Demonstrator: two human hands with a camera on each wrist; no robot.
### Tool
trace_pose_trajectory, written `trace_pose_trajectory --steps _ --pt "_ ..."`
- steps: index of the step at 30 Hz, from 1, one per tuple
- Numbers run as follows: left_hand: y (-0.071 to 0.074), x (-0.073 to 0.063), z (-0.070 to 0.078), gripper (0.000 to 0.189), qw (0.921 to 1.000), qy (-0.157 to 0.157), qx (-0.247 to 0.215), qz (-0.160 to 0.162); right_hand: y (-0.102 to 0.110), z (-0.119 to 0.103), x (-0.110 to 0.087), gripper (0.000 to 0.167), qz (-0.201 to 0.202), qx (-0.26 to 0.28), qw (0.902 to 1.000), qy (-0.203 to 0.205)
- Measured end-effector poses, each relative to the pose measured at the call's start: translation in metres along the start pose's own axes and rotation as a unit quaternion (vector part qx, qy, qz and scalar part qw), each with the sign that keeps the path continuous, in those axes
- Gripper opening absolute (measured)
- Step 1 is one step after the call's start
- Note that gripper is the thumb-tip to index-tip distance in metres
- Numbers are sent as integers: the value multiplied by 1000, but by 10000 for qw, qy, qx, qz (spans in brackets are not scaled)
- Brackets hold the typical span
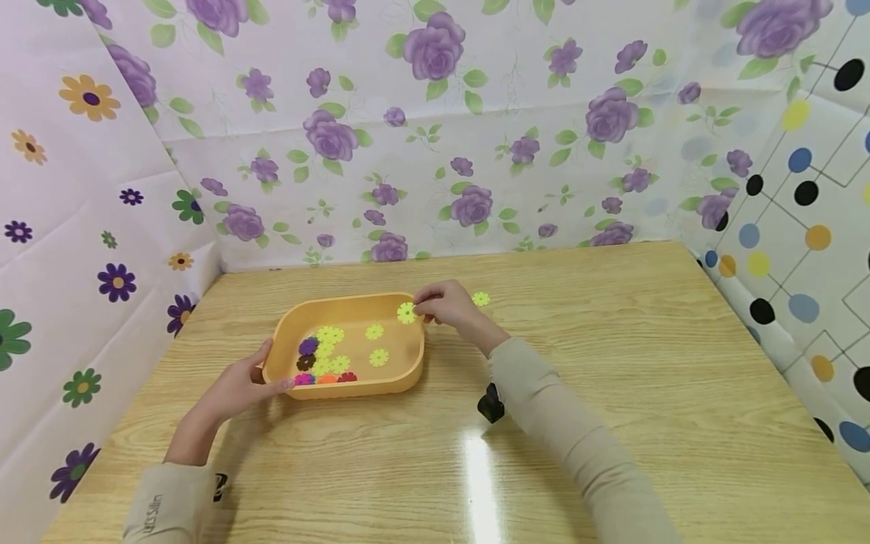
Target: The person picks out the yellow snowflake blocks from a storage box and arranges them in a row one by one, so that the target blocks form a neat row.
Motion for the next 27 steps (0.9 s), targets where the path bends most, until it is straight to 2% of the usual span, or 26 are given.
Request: trace_pose_trajectory --steps 16,21,27 --pt "0 0 0 98 10000 66 39 -2 49 11 0 22 466 -314 9983 -124" --pt "0 0 1 98 9999 -28 118 24 67 14 -2 25 536 -350 9978 -179" --pt "0 0 2 97 10000 -31 -9 35 85 12 -7 27 577 -351 9976 -123"
Point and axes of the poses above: each hand's wrist, its own x-axis towards the middle knuckle, its own y-axis out of the back of the hand, z = x × y, the point moved 3 cm from there along x, towards the middle knuckle, and after that the axes turned 1 degree about -y, right-handed, at the moved point
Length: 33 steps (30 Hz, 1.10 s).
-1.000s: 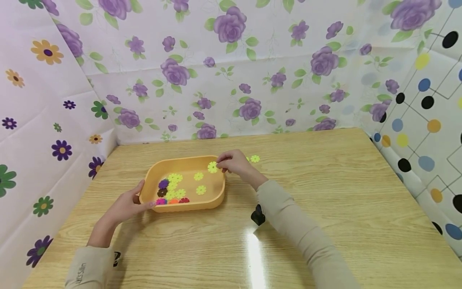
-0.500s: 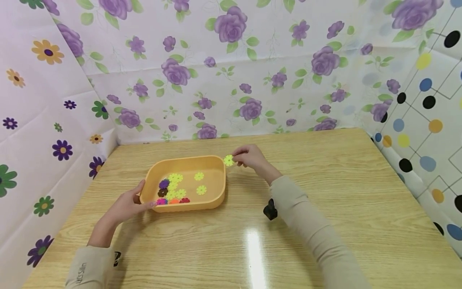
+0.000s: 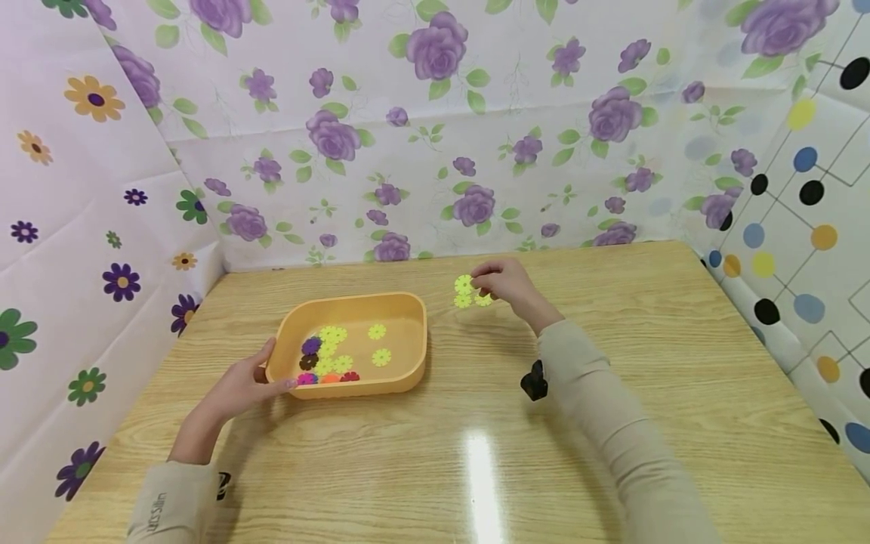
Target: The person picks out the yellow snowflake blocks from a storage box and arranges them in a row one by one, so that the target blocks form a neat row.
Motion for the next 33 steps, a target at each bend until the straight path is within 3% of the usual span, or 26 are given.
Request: trace_pose_trajectory --steps 12,19,26,33 --pt "0 -1 -2 97 9999 -19 -169 -21 21 10 1 29 183 -164 9996 -151" --pt "1 -1 0 98 9999 7 -129 -59 32 28 8 28 324 -273 9984 -362" --pt "1 -1 0 98 10000 42 -44 -44 41 36 6 25 355 -214 9988 -249" --pt "1 0 0 96 9999 -40 -104 5 43 52 15 29 461 -519 9952 -688"
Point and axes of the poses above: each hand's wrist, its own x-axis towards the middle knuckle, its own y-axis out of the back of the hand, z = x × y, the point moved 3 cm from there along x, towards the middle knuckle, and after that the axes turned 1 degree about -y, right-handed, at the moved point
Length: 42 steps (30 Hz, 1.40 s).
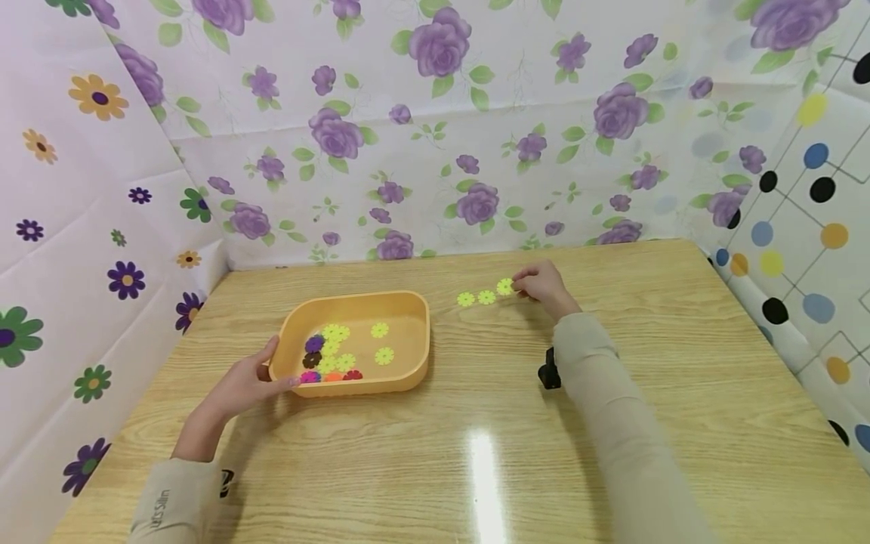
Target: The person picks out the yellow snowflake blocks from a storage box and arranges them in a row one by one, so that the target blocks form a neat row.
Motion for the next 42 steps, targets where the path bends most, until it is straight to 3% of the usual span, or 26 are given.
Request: trace_pose_trajectory --steps 14,18,23,32,42 --pt "1 1 -2 98 9997 22 244 50 -11 21 18 27 279 183 9969 -708" --pt "1 1 -3 96 9999 24 116 58 -12 23 19 28 340 254 9965 -717" --pt "1 1 -3 96 9999 22 114 63 -10 24 21 26 436 -26 9962 -757" --pt "1 1 -3 98 9998 -75 186 86 -10 14 12 24 610 -413 9960 -498" --pt "0 2 -4 98 9997 -19 220 72 -19 -12 -4 29 364 -171 9991 -151"
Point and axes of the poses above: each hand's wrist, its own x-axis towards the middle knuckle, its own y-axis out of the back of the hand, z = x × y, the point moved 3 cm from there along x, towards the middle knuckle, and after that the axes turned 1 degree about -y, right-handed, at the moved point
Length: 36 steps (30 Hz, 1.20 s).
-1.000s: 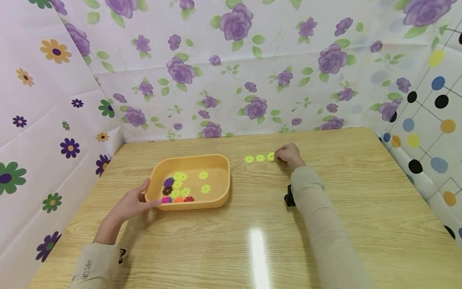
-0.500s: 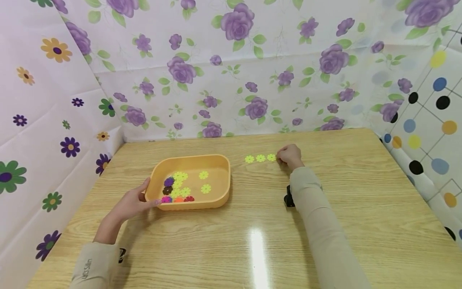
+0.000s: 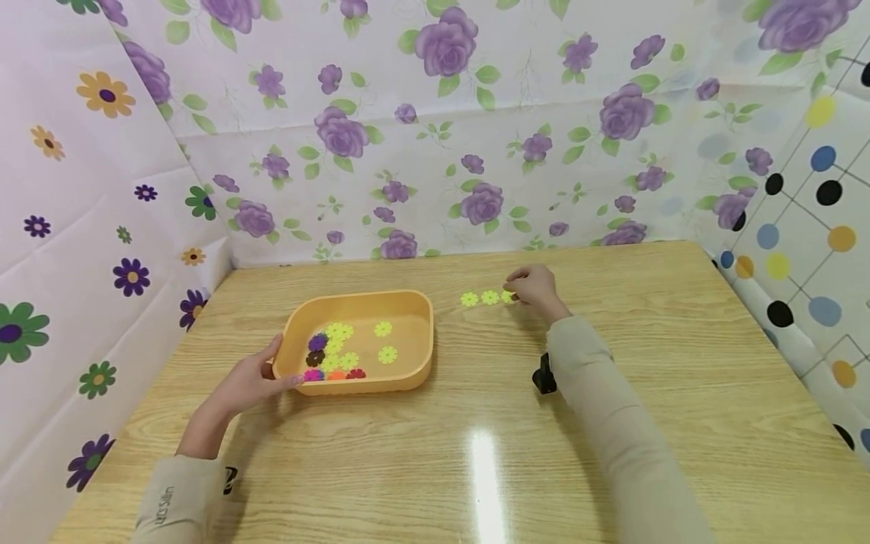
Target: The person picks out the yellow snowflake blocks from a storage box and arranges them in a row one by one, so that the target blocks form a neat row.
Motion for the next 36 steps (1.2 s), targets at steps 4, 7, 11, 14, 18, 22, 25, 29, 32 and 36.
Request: trace_pose_trajectory --steps 4,7,11,14,18,22,25,29,32,36 --pt "0 1 0 98 10000 82 -10 -35 -3 -8 -4 29 -98 56 9999 55" --pt "1 0 0 97 10000 60 -22 -22 -5 -14 -8 29 -151 114 9998 112" --pt "1 0 0 98 10000 20 -36 -10 -10 -21 -14 32 -240 206 9993 206" --pt "1 -1 1 99 10000 25 -45 -23 -14 -25 -17 32 -321 280 9987 278" --pt "1 0 1 98 10000 19 -63 -35 -20 -30 -22 29 -419 364 9976 425" --pt "1 0 1 97 10000 -16 -79 -34 -27 -35 -27 25 -455 380 9967 559" --pt "0 0 1 97 9999 -25 -92 -35 -33 -40 -31 25 -466 332 9962 651" --pt "0 0 2 98 10000 -29 -77 -26 -41 -46 -35 28 -555 311 9948 792" --pt "0 -1 3 97 10000 -61 -13 -26 -47 -51 -38 28 -623 370 9935 872" --pt "0 0 3 97 10000 -48 50 -33 -55 -56 -42 28 -701 413 9917 999"
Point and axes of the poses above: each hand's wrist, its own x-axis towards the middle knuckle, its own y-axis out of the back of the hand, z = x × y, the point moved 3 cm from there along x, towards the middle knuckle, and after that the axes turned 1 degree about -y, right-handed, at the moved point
